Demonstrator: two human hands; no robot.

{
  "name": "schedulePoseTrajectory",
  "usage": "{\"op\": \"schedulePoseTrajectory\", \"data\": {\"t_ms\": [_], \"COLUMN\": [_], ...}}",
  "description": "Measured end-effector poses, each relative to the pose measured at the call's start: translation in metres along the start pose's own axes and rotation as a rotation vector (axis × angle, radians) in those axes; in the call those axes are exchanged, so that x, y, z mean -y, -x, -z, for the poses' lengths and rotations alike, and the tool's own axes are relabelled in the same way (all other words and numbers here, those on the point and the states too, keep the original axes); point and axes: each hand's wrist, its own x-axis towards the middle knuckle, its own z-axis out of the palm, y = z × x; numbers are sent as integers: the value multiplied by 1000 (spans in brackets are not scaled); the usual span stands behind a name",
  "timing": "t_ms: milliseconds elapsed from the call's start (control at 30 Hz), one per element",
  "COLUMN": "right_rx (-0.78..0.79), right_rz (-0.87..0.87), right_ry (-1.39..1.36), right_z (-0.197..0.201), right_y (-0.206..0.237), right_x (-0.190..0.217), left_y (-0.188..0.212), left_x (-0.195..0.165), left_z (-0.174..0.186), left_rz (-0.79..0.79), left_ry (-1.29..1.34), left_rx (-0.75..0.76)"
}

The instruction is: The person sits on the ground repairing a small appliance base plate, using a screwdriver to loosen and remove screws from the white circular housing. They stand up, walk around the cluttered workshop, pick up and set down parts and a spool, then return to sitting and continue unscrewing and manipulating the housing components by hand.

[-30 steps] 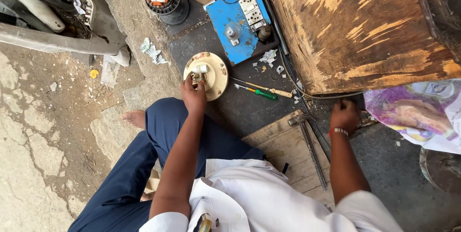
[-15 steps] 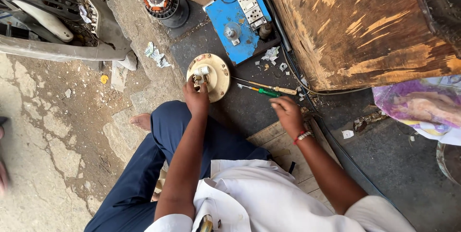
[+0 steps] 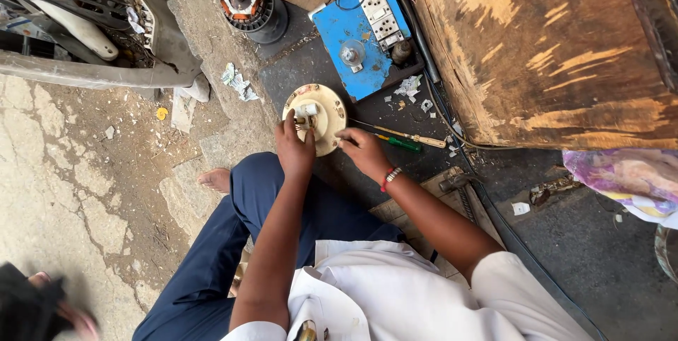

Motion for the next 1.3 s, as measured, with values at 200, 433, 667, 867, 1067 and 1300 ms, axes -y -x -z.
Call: {"op": "schedulePoseTrajectory", "data": {"t_ms": [200, 433, 667, 867, 1067, 1300], "right_rx": [6, -28, -39, -61, -74, -82], "right_rz": [23, 25, 59, 52, 38, 35], "right_ry": [31, 217, 235, 230, 192, 190], "right_z": [-24, -27, -29, -30, -31, -33], "right_y": [-31, -32, -31, -31, -30, -36], "right_x": [4, 6, 7, 5, 6, 14], "left_y": [-18, -41, -48, -46, -47, -49], "left_x": [-14, -28, -23, -17, -13, -3], "left_z": [28, 40, 39, 41, 42, 41], "left_rz": [-91, -297, -285, -288, -297, -317], "left_ry": [-319, -359, -352, -216, -130, -68], "left_rx": [209, 262, 390, 370, 392, 421]}}
